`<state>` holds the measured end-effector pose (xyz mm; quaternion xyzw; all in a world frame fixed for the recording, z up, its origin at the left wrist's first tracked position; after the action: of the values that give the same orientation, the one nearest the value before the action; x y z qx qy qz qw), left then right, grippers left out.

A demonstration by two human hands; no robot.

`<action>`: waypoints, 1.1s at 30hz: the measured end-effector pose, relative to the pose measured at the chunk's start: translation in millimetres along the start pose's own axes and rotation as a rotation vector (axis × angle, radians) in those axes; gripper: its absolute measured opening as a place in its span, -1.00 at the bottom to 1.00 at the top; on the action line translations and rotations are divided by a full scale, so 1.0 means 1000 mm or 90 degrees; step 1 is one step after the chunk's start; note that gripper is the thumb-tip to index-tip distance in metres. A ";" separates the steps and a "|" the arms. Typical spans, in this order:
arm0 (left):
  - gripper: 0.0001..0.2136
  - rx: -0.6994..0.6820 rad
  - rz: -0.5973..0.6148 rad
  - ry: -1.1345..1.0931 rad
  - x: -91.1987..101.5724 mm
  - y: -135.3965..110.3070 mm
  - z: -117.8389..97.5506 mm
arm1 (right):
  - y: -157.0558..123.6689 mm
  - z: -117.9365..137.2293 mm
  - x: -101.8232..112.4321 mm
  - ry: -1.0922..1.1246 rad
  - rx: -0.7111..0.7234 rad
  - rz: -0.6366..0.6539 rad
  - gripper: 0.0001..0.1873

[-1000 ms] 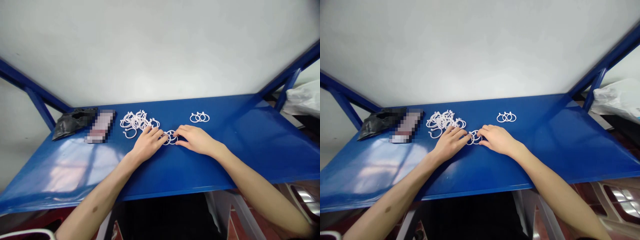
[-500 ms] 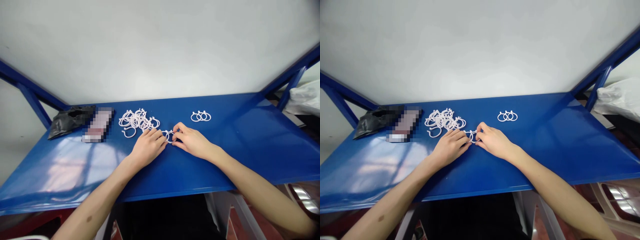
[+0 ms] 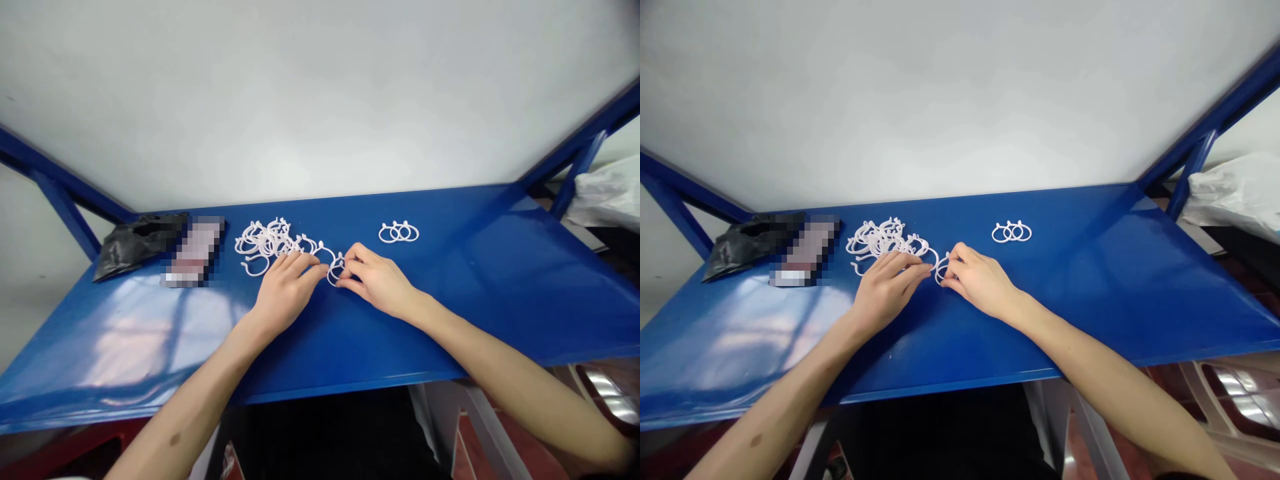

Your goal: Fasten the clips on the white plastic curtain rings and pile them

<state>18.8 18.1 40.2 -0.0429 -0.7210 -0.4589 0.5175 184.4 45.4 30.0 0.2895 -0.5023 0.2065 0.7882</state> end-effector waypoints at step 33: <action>-0.88 -0.034 0.089 -0.049 -0.016 -0.003 -0.010 | -0.003 -0.015 0.025 -0.037 -0.053 0.010 -0.63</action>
<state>31.4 16.0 26.0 -0.1244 -0.7231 -0.4387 0.5188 206.4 54.5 47.1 0.2581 -0.5355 0.1831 0.7830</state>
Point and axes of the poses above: each hand's wrist, its own y-axis towards the middle knuckle, its own x-axis out of the back of the hand, z = x × y, the point moved 5 cm from there along y, towards the middle knuckle, and after that the axes turned 4 degrees about -y, right-handed, at the moved point
